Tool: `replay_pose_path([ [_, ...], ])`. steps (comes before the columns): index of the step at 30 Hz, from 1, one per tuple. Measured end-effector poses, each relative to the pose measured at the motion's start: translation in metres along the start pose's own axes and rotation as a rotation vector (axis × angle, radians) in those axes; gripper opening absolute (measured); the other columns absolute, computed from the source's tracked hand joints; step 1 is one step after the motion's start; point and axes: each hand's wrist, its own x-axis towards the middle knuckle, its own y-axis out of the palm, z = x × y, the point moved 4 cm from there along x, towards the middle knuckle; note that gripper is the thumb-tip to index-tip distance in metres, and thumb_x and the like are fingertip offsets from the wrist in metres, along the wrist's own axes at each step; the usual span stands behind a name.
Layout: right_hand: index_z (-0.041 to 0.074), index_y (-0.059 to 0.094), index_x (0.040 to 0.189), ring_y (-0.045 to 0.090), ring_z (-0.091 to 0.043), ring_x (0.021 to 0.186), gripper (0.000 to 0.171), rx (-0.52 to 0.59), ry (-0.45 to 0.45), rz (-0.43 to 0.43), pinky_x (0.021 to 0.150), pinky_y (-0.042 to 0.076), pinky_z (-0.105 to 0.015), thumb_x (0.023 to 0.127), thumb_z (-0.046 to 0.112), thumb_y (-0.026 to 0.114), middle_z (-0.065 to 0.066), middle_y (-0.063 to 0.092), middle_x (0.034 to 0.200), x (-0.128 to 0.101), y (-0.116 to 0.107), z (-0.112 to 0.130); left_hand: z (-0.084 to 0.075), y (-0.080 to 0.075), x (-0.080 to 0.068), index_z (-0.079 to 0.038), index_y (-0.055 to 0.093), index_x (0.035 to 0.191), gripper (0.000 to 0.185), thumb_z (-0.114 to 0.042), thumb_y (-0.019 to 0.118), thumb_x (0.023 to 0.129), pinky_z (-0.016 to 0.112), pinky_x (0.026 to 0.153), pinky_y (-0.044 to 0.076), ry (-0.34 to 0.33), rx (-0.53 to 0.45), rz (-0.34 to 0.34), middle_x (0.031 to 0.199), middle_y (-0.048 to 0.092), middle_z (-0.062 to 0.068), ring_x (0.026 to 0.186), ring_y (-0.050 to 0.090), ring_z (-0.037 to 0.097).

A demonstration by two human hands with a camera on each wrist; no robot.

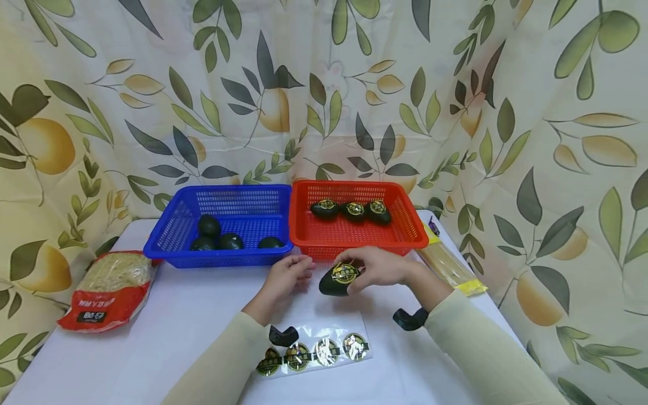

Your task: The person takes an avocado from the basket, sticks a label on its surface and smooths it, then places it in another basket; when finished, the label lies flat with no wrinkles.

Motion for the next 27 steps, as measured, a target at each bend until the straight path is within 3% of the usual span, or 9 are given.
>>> replay_pose_path([
  [4,0.028,0.064,0.127,0.054,-0.026,0.116,0.054,-0.015,0.004,-0.011,0.094,0.051,-0.04,0.077,0.027,0.085,0.001,0.064,0.123,0.007,-0.034,0.007,-0.006,0.012,0.002,-0.004,0.06,0.129,0.034,-0.028,0.064,0.105,0.042,0.102,0.055,-0.021,-0.255,0.003,0.128,0.072,0.013,0.109,0.069,0.024],
  [7,0.026,0.063,0.129,0.053,-0.027,0.119,0.056,0.001,0.025,-0.044,0.097,0.051,-0.042,0.077,0.026,0.084,-0.002,0.063,0.126,0.02,-0.058,0.009,-0.01,0.019,0.005,-0.003,0.056,0.131,0.037,-0.03,0.062,0.106,0.044,0.109,0.051,-0.014,-0.364,-0.012,0.129,0.07,0.013,0.11,0.068,0.023],
  [10,0.022,0.061,0.131,0.053,-0.03,0.121,0.058,0.044,0.061,-0.062,0.097,0.051,-0.044,0.077,0.024,0.083,-0.006,0.06,0.13,0.038,-0.08,0.01,-0.012,0.024,0.009,-0.004,0.055,0.131,0.036,-0.031,0.06,0.107,0.042,0.108,0.052,-0.022,-0.433,-0.049,0.125,0.071,0.013,0.109,0.067,0.025],
  [15,0.016,0.057,0.132,0.054,-0.031,0.119,0.056,0.133,0.121,-0.081,0.097,0.053,-0.042,0.08,0.017,0.079,-0.011,0.056,0.132,0.075,-0.102,0.002,-0.012,0.027,0.014,-0.004,0.056,0.13,0.033,-0.028,0.057,0.108,0.031,0.091,0.059,-0.028,-0.487,-0.088,0.117,0.074,0.011,0.099,0.07,0.02],
  [20,0.006,0.051,0.134,0.056,-0.031,0.117,0.059,0.216,0.137,-0.097,0.097,0.058,-0.041,0.082,0.011,0.077,-0.016,0.052,0.134,0.111,-0.11,-0.014,-0.01,0.029,0.014,-0.004,0.056,0.131,0.033,-0.028,0.057,0.108,0.03,0.09,0.06,-0.016,-0.472,-0.09,0.118,0.074,0.012,0.097,0.071,0.019],
  [27,0.005,0.056,0.13,0.055,-0.031,0.112,0.055,0.069,0.143,-0.186,0.096,0.056,-0.045,0.084,0.022,0.08,-0.015,0.055,0.13,0.152,-0.112,-0.041,-0.01,0.027,0.011,-0.005,0.056,0.136,0.038,-0.031,0.057,0.108,0.03,0.093,0.059,-0.018,-0.43,-0.106,0.12,0.074,0.011,0.111,0.071,0.026],
])
